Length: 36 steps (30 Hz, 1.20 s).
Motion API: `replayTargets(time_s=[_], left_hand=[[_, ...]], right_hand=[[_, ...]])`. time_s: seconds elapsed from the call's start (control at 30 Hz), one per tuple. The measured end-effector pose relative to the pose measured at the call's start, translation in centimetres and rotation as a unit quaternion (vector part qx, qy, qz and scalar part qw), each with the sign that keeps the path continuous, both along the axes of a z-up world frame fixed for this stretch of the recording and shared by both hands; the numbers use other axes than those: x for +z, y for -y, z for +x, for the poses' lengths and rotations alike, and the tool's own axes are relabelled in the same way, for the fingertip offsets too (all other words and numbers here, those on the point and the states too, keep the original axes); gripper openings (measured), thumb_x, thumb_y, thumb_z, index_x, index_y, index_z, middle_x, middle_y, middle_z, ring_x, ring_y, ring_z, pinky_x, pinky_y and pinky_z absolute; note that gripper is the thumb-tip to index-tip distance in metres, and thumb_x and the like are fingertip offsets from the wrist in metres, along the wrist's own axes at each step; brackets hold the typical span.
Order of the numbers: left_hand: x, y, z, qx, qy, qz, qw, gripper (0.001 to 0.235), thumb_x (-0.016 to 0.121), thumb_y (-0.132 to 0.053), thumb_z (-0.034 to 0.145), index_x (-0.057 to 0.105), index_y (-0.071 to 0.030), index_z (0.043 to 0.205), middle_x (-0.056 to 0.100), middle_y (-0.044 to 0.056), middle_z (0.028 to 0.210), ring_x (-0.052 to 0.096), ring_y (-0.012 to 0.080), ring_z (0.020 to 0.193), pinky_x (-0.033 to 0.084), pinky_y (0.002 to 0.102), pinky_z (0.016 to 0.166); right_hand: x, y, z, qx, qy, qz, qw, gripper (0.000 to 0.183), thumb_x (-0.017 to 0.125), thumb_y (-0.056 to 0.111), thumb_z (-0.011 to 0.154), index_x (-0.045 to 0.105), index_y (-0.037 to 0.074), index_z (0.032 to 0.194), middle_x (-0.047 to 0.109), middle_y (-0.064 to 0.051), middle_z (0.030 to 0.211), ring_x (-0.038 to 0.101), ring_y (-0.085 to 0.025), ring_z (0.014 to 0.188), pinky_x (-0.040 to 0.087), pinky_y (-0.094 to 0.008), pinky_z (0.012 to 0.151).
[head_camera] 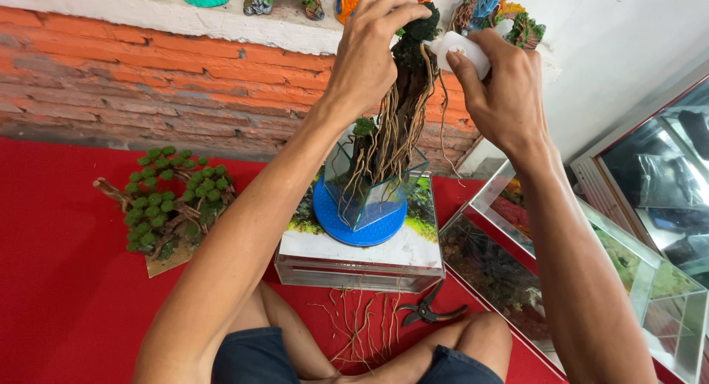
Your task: The person assembles a miniature bonsai display by applying glue to a root structure and attaching small twigs. They rotate the display stand to access different sides and continue adding twigs to the roots.
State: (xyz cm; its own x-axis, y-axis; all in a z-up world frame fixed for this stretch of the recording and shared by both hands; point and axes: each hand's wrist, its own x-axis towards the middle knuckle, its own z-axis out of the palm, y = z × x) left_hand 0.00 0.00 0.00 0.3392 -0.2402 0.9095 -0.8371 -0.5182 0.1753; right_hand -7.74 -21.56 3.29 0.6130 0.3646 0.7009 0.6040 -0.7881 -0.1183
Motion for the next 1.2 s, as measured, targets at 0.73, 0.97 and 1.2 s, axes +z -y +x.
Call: replayTargets(time_s=[0.73,0.97,1.2], left_hand=[[0.4,-0.1,-0.7,0.003,-0.016,0.012,1.000,0.072,0.052,0.033,0.072,0.073,-0.008,0.128,0.068,0.008,0.129,0.057,0.0322,0.113,0.047,0.042,0.099],[0.2,0.1,-0.7,0.018,-0.052,0.018,0.998,0.080,0.044,0.037,0.071,0.073,-0.009,0.131,0.067,0.008,0.132,0.058,0.0286,0.114,0.049,0.041,0.102],[0.4,0.0,-0.8,0.011,-0.030,0.017,0.999,0.078,0.046,0.036,0.072,0.073,-0.008,0.130,0.068,0.009,0.131,0.060,0.0292,0.112,0.050,0.040,0.099]], right_hand=[[0.6,-1.3,-2.8,0.044,-0.128,0.195,0.971,0.017,0.064,0.013,0.114,0.067,-0.004,0.110,0.064,-0.011,0.069,0.068,-0.018,0.056,0.063,-0.031,0.049],[-1.3,-0.5,-1.4,0.095,-0.189,0.334,0.919,0.023,0.065,0.018,0.111,0.063,-0.004,0.114,0.076,-0.023,0.088,0.076,-0.024,0.064,0.068,-0.034,0.052],[-1.7,-0.7,-0.9,0.086,-0.179,0.331,0.923,0.014,0.071,0.008,0.107,0.061,-0.001,0.106,0.076,-0.016,0.092,0.078,-0.022,0.065,0.068,-0.033,0.048]])
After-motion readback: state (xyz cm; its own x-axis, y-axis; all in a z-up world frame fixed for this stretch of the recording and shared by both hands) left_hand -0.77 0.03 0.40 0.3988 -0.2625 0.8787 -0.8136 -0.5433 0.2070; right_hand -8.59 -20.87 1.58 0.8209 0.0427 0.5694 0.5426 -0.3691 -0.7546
